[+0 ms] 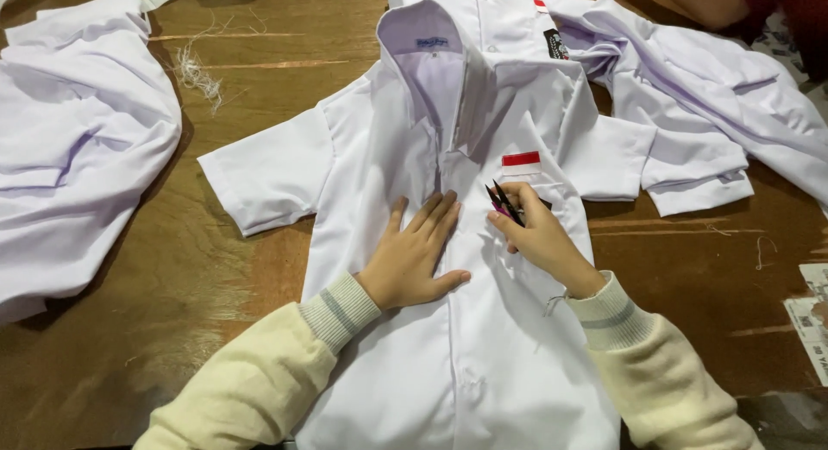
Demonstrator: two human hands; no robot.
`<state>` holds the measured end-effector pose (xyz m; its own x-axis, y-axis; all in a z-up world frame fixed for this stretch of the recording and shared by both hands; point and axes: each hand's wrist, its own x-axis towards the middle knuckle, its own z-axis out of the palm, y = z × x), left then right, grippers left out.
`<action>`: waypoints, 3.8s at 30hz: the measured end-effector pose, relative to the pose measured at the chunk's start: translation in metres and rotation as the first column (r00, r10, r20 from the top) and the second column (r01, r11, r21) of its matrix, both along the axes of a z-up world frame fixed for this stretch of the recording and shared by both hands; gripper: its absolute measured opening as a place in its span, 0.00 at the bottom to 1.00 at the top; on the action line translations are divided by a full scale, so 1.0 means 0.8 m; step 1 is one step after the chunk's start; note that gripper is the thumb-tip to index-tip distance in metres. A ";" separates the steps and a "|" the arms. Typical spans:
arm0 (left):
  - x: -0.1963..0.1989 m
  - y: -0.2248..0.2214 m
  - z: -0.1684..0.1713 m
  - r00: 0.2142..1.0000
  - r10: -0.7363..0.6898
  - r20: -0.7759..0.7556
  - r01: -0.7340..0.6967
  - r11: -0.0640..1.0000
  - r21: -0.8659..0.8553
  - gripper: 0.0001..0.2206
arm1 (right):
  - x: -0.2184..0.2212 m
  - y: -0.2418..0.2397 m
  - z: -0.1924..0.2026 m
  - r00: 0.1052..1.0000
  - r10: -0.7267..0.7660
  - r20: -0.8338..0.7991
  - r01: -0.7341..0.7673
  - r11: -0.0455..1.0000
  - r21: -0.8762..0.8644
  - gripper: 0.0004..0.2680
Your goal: Inspecting a white school uniform shirt for loose threads, trimming them with nippers, and folding the shirt neatly on a work table.
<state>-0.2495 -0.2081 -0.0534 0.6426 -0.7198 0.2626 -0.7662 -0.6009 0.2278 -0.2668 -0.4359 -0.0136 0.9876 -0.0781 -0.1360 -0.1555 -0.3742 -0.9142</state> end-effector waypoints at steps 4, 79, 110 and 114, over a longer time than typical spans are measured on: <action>0.006 0.000 -0.002 0.998 -0.020 -0.067 0.016 0.998 -0.067 0.47 | -0.009 0.016 0.024 0.997 0.017 0.081 -0.012 0.998 -0.060 0.13; 0.006 -0.013 -0.029 0.977 0.169 -0.128 -0.203 0.920 -0.335 0.07 | -0.005 0.012 -0.035 0.789 0.445 0.423 0.020 0.670 -0.742 0.10; 0.005 -0.016 -0.036 0.978 0.198 -0.072 -0.211 0.917 -0.338 0.06 | -0.007 0.016 -0.034 0.784 0.450 0.428 0.045 0.646 -0.762 0.07; 0.006 -0.016 -0.036 0.977 0.199 -0.075 -0.213 0.916 -0.340 0.07 | -0.006 0.015 -0.036 0.782 0.458 0.422 0.034 0.645 -0.764 0.07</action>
